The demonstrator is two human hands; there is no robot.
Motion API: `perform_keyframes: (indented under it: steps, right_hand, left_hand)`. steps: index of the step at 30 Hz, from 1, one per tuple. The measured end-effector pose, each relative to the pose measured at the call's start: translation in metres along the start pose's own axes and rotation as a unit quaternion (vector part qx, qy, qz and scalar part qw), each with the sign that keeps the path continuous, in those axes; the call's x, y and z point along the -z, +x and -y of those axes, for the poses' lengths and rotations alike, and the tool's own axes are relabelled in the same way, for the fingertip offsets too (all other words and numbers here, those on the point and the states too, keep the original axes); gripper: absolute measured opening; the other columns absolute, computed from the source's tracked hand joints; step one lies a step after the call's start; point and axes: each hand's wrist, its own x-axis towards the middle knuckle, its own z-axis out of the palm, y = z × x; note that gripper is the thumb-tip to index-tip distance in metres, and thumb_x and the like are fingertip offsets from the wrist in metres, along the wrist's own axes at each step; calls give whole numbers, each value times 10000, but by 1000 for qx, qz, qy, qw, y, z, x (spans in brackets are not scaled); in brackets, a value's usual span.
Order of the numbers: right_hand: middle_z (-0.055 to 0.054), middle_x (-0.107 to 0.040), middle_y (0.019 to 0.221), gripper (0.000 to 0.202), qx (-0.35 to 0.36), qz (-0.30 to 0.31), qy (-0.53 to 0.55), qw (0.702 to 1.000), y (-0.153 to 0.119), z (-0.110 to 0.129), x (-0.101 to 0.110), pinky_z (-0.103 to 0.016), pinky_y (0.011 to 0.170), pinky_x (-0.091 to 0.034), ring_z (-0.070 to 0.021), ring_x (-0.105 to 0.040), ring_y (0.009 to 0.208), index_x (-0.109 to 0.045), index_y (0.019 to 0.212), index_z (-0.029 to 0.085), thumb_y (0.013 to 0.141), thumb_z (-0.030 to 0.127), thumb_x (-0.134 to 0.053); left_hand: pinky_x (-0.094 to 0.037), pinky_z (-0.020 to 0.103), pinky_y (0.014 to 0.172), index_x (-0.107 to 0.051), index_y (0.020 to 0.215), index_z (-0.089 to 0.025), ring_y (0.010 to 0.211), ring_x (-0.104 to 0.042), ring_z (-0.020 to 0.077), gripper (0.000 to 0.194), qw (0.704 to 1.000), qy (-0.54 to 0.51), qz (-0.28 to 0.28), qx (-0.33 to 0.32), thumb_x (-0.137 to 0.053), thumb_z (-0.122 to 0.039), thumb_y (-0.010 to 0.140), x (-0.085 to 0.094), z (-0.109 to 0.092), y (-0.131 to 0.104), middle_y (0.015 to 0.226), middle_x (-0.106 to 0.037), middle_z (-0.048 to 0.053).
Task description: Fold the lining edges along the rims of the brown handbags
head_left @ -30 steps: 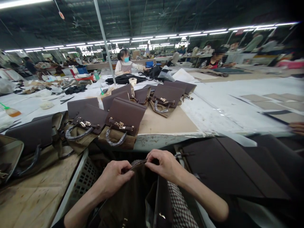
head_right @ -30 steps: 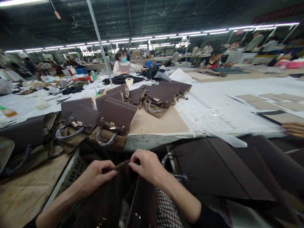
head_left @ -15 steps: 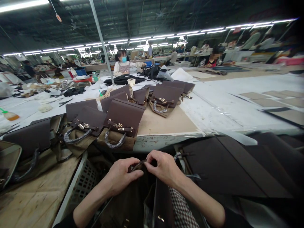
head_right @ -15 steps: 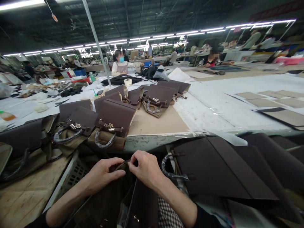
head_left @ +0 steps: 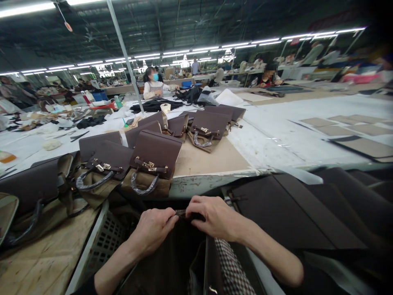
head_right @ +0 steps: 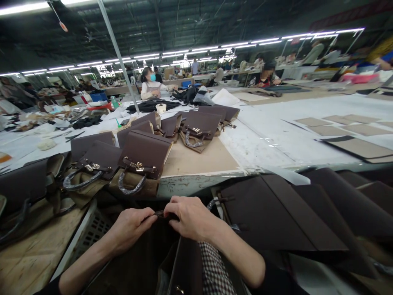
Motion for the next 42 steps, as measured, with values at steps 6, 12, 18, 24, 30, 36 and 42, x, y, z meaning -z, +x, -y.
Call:
perform_keyframes:
  steps: [6, 12, 18, 24, 30, 36, 42]
  right_hand:
    - [36, -623, 946, 181, 64, 69, -51, 994, 10, 0, 17, -289, 588, -307, -176, -610, 794, -603, 873, 263, 733, 173, -673]
    - [24, -581, 1126, 218, 69, 66, 201, 975, 7, 0, 14, -287, 856, -438, -162, -604, 978, -602, 691, 193, 706, 264, -807]
    - [-56, -528, 1289, 295, -62, -78, 286, 953, -27, 4, 6, -367, 1031, -424, -221, -511, 1202, -603, 1001, 223, 766, 304, -762]
    - [-75, -527, 1413, 426, 44, -113, 110, 986, -69, 49, -22, -460, 1176, -278, -237, -420, 1348, -457, 1322, 283, 922, 358, -580]
    - [30, -722, 809, 296, 176, -149, 72, 970, -73, 68, -88, -433, 1174, -256, -114, -651, 735, -612, 956, 234, 1020, 354, -350]
    - [52, -480, 597, 341, 159, -137, 38, 977, -90, 70, -32, -391, 1017, -403, -108, -491, 599, -463, 666, 210, 989, 261, -368]
    - [36, -587, 789, 175, 101, -4, 80, 992, -120, 63, 3, -437, 1184, -211, -132, -583, 793, -551, 832, 248, 964, 188, -454]
  left_hand:
    - [-295, 302, 615, -598, 845, -246, 749, -659, 203, 318, 1000, 12, -7, -14, -371, -419, 985, 2, -9, -2, 775, -688, -2]
    - [-284, 311, 598, -591, 831, -242, 745, -669, 220, 316, 999, 34, -23, 1, -363, -397, 985, 0, -4, -7, 773, -697, 10]
    - [-349, 279, 646, -636, 863, -254, 758, -661, 194, 307, 998, -50, -28, 36, -391, -401, 977, -1, 8, -11, 789, -704, -1]
    - [-409, 261, 697, -654, 961, -246, 807, -642, 200, 247, 981, -187, 30, 34, -598, -459, 850, 3, 14, -9, 843, -714, -9]
    - [-446, 277, 774, -650, 925, -174, 880, -605, 207, 177, 954, -285, 93, -1, -585, -280, 799, 0, 25, 0, 923, -699, 6]
    - [-438, 255, 736, -658, 897, -172, 837, -574, 182, 182, 946, -291, 139, -26, -596, -191, 727, 19, 26, -3, 849, -654, -23]
    - [-410, 231, 581, -666, 863, -196, 651, -550, 144, 162, 927, -246, 281, -28, -623, -208, 707, 70, 20, -8, 716, -626, -47]
